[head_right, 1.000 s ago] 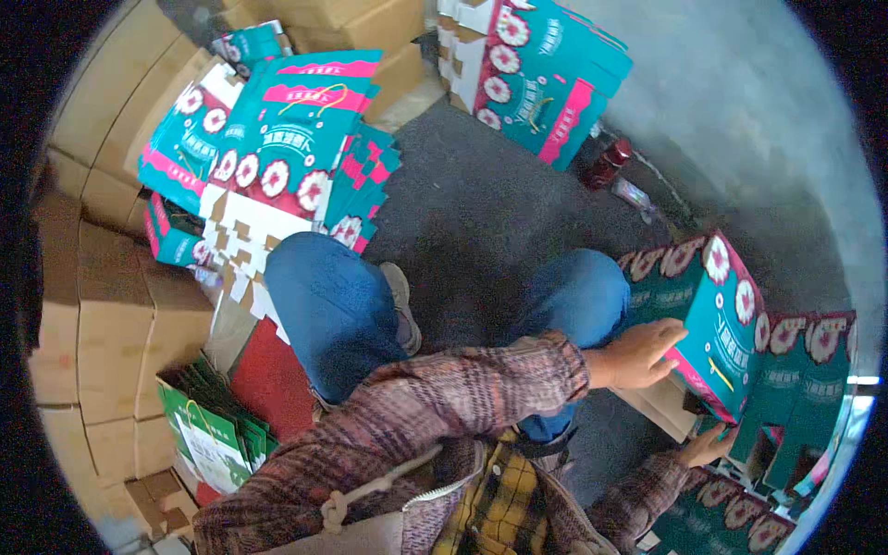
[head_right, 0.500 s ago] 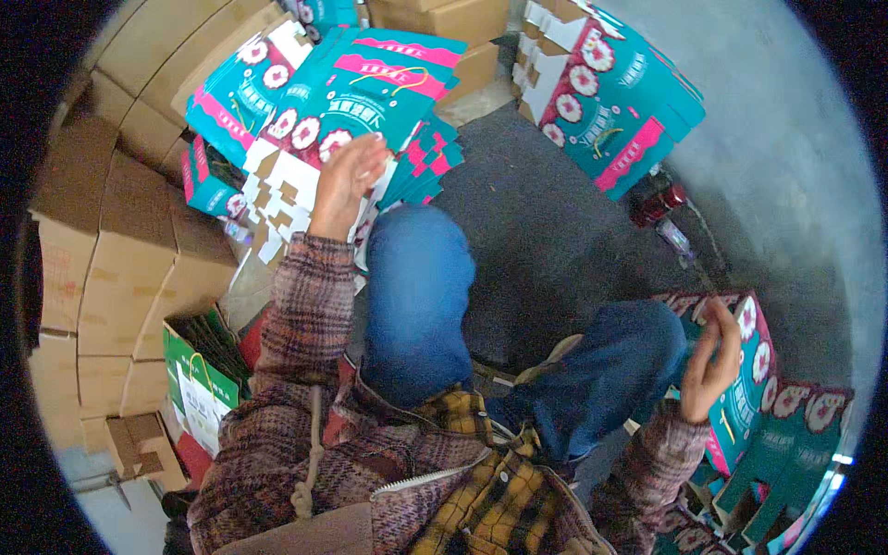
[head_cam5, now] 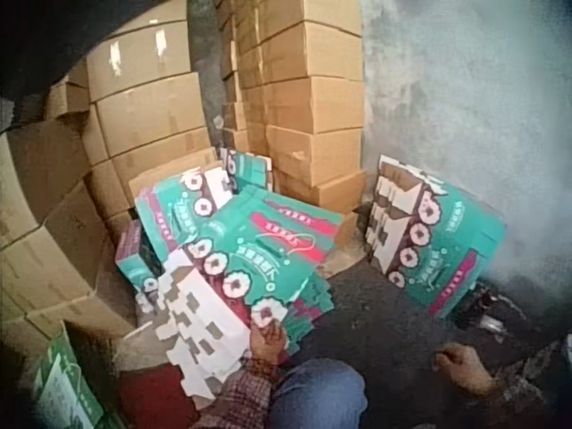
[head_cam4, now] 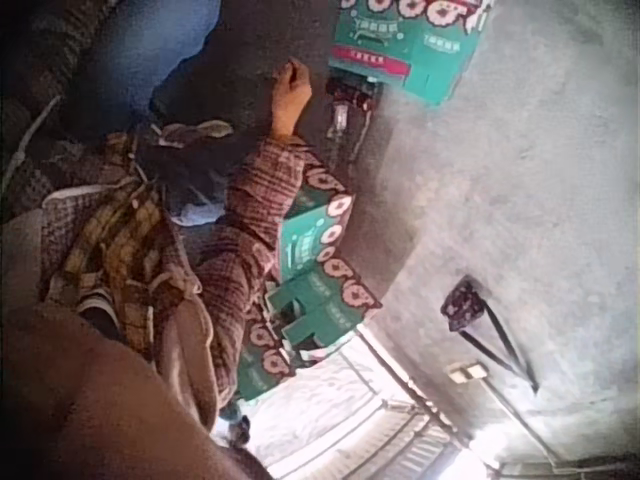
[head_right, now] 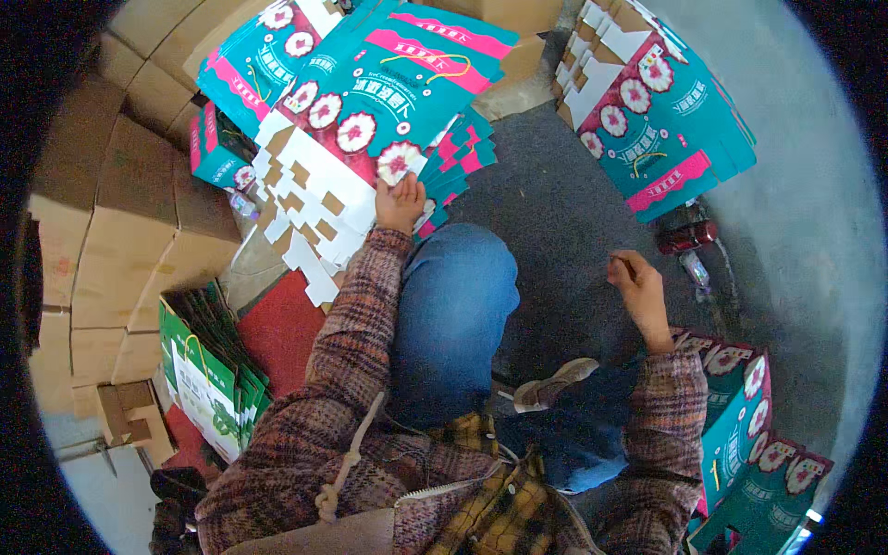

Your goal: Manually folding and assembling decorative cardboard gift boxes.

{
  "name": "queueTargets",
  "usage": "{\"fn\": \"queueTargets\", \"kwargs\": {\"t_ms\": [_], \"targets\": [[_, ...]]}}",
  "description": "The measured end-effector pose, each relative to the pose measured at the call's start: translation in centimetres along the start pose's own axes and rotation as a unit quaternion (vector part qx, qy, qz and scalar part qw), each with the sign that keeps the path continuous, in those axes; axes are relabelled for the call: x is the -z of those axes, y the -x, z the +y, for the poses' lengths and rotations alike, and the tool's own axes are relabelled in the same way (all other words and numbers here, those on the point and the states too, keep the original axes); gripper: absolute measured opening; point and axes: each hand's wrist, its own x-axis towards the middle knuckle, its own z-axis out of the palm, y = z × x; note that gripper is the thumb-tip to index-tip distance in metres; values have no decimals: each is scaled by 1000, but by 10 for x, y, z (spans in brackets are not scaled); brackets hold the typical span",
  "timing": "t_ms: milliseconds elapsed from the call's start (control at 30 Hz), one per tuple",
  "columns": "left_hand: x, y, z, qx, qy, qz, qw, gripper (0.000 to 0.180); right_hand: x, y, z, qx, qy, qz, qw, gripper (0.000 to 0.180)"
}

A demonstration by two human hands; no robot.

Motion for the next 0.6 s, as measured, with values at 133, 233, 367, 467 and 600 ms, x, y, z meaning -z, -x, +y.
{"fn": "queueTargets", "kwargs": {"t_ms": [133,233,367,467,600], "targets": [[-7,3,-8,-51,54,17,997,64,-3,-5,-2,25,-5,-50,998,22],[-3,-5,38,-79,32,-62,994,51,-11,-10,-12,39,6,-58,998,22],[-17,15,69,-161,-94,-97,978,36,-11,-9,-9,44,13,-56,997,22],[-44,66,63,-207,-168,-121,956,39,-2,-3,-8,36,40,-55,997,22],[-60,139,54,-349,-339,-124,865,31,4,-2,-17,44,58,-44,996,22]]}}
